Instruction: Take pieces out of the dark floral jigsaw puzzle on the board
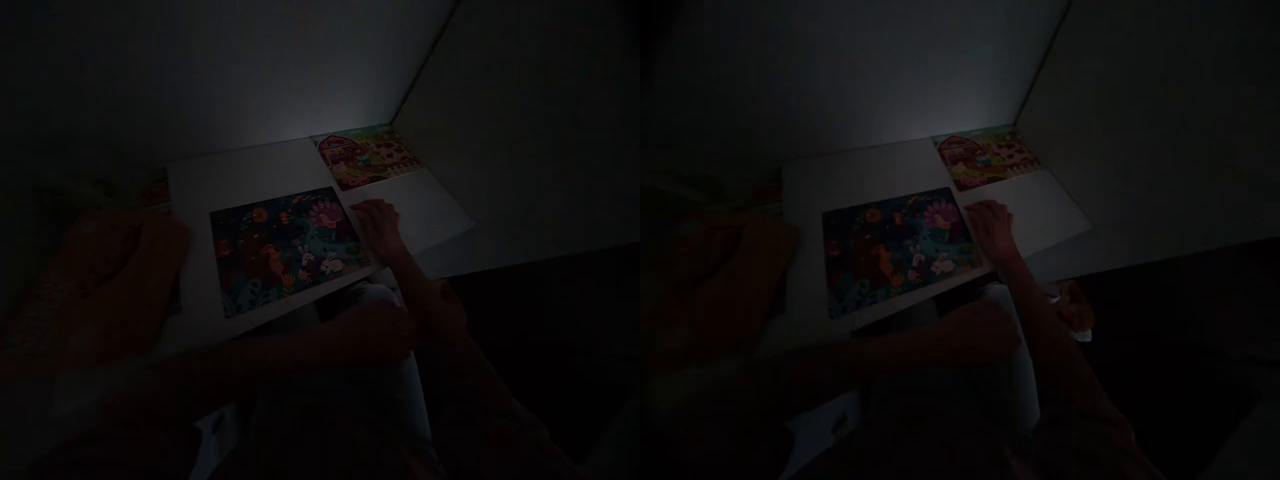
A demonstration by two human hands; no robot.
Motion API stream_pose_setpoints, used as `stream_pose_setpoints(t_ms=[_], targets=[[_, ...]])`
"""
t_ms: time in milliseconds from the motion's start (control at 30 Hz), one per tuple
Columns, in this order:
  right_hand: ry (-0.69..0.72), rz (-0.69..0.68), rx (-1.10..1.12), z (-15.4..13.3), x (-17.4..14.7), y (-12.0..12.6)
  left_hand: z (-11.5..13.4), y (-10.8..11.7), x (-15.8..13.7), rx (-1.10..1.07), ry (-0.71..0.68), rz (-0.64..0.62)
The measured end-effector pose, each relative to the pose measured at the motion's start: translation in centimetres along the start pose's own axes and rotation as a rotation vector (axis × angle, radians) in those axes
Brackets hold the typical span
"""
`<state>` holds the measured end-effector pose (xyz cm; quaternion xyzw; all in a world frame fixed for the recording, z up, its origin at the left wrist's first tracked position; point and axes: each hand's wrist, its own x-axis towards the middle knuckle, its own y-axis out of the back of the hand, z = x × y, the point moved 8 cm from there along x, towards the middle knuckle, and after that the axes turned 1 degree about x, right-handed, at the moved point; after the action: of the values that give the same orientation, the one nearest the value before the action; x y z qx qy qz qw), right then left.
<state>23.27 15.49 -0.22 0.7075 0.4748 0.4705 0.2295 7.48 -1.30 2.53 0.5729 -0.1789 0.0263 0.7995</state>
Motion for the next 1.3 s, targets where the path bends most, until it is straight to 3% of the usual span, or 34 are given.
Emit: stream_pose_setpoints(t_ms=[67,167,233,300,400,533,900,1100,1300], targets=[[-0.007,0.008,0.009,0.3,0.1,-0.2,-2.2,3.0,-0.9,0.024,0.253,0.072],[-0.026,0.018,0.017,0.7,0.2,-0.8,-6.4,6.4,-6.0,0.121,0.81,0.152],[-0.043,0.024,0.012,1.0,0.3,-1.2,-8.2,7.5,-10.7,0.198,1.129,0.181],[-0.059,0.031,0.011,1.2,0.4,-1.5,-9.3,7.3,-14.0,0.219,1.273,0.165],[-0.098,0.058,0.038,1.5,0.4,-1.6,-10.8,6.5,-15.9,0.289,1.325,0.12],[-0.185,0.063,0.067,1.9,0.6,-1.6,-13.9,6.7,-16.3,0.373,1.416,0.051],[-0.223,0.014,0.098,0.9,0.9,-1.7,-27.2,11.5,-17.6,0.403,1.465,0.03],[-0.229,-0.058,0.072,0.7,0.9,-1.8,-30.1,12.6,-17.5,0.411,1.444,0.022],[-0.243,-0.083,0.082,0.3,0.9,-1.7,-31.4,12.6,-17.8,0.354,1.441,-0.013]])
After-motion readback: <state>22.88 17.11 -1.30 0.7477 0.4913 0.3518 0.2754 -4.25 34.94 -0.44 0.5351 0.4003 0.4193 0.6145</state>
